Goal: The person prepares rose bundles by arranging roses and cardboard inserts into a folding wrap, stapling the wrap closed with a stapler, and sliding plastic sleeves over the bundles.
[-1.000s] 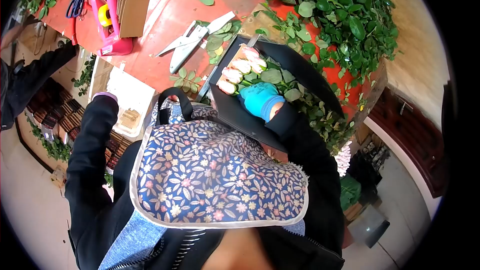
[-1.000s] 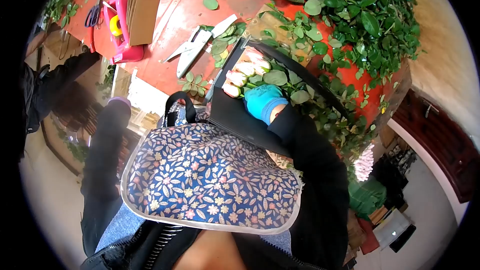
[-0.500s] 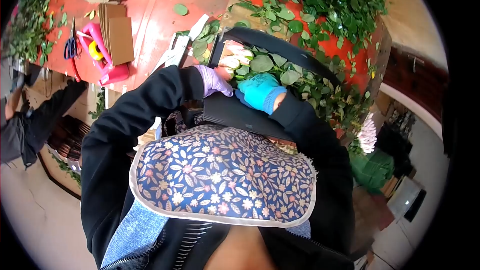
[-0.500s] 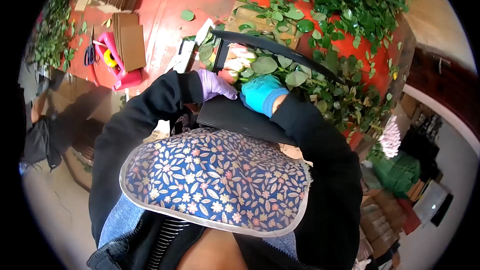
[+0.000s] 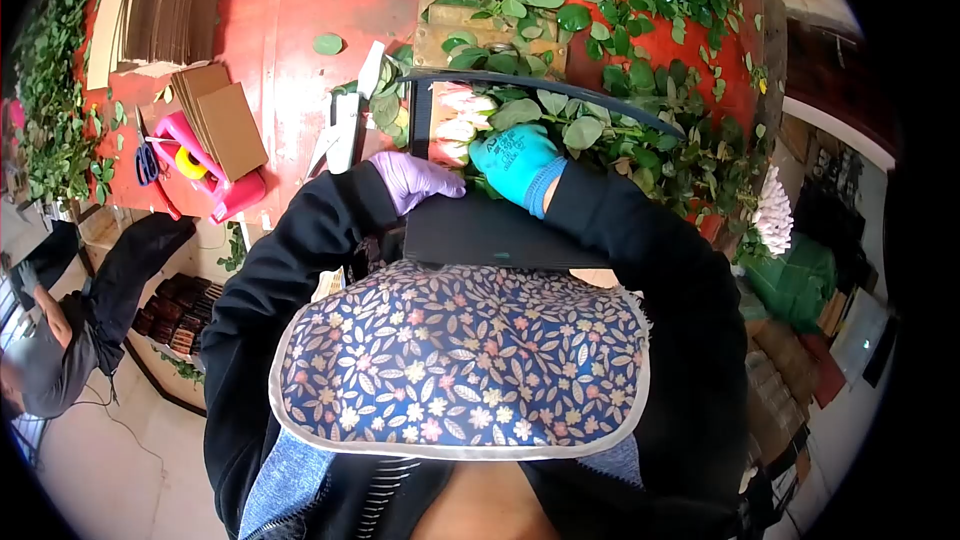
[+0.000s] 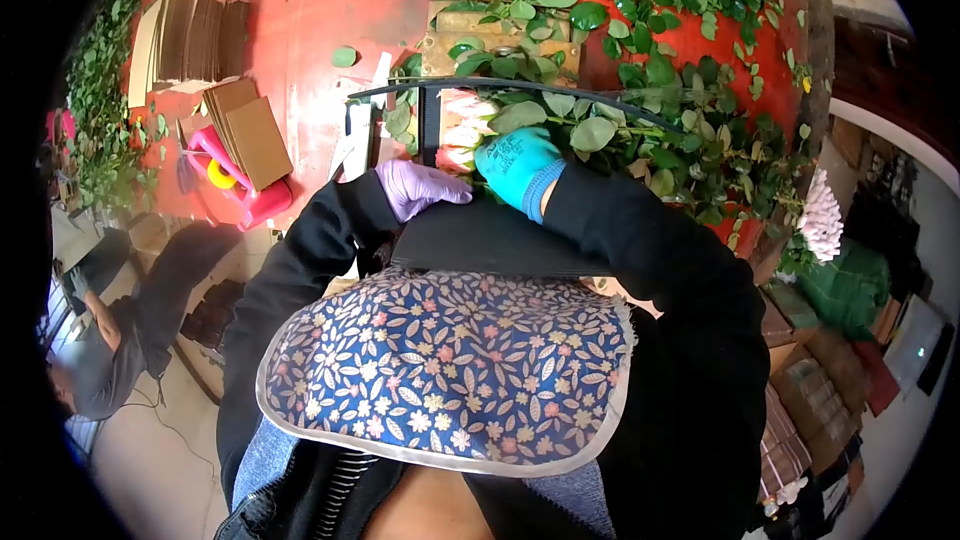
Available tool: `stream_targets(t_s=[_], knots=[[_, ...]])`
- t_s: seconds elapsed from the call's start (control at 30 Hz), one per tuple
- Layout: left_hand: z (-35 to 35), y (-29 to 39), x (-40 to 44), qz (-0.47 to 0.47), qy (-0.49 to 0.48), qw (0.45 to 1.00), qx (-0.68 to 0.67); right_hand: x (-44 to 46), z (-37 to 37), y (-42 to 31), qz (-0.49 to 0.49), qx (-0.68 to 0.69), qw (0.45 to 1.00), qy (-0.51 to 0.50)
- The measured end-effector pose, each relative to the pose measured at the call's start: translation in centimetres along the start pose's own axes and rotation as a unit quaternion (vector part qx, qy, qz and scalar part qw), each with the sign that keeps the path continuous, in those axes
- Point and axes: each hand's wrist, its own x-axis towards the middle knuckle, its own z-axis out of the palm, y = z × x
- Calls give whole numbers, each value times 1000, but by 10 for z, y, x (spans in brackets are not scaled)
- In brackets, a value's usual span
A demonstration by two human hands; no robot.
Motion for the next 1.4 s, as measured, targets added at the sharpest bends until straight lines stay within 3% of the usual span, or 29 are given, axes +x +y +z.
stream_targets(t_s=[0.03, 0.1, 0.17, 0.23, 0.27, 0.37, 0.43, 0.57, 0.67, 0.77, 0.83, 0.97, 1.07, 1.17, 1.23, 1.3, 1.37, 1.4], knots=[[1, 3, 2, -1, 55, 997, 50, 5, 7, 0, 3, -1, 1000, -30], [-14, 43, 15, -103, 50, 957, 267, 5, 10, -2, 5, -3, 998, -61], [-11, 36, 15, -46, 94, 940, 324, 4, 1, 0, -9, 21, 999, -34], [-4, 42, 20, -105, 12, 876, 470, 3, -4, -2, 2, -16, 1000, -17], [-1, 34, 19, -82, 28, 870, 485, 1, 1, 2, -13, 2, 1000, 10], [4, 28, 17, -113, 36, 860, 497, -9, -18, 9, -55, 23, 998, 33], [8, 22, 16, -97, 86, 868, 480, -14, -44, 5, 51, -18, 995, 81], [11, 11, 14, -116, 55, 870, 477, -18, -15, 16, 94, -82, 991, 57], [16, 4, 12, -109, 99, 876, 460, -14, -15, 12, 77, -69, 994, 43], [16, 10, 15, -165, 73, 879, 441, -3, -20, 10, 64, -53, 995, 51], [15, 12, 17, -230, 82, 915, 321, 6, -10, 15, 16, -45, 993, 104], [16, 12, 18, -252, 88, 907, 327, 14, -23, 14, 83, 28, 996, 18], [12, 24, 20, -243, 86, 908, 329, 10, -10, 15, 49, 14, 998, 45], [4, 46, 23, -281, 134, 923, 227, 8, -9, 15, 48, 20, 998, 28], [11, 31, 19, -80, 239, 912, 323, 8, -4, 16, 47, 13, 997, 52], [12, 16, 16, -29, 190, 899, 394, 1, -5, 15, 49, 8, 996, 74], [9, 23, 16, -57, 140, 900, 409, -8, -28, 11, 16, 11, 998, 59], [4, 40, 21, -222, 96, 914, 327, -13, -46, 6, 24, 14, 997, 68]])
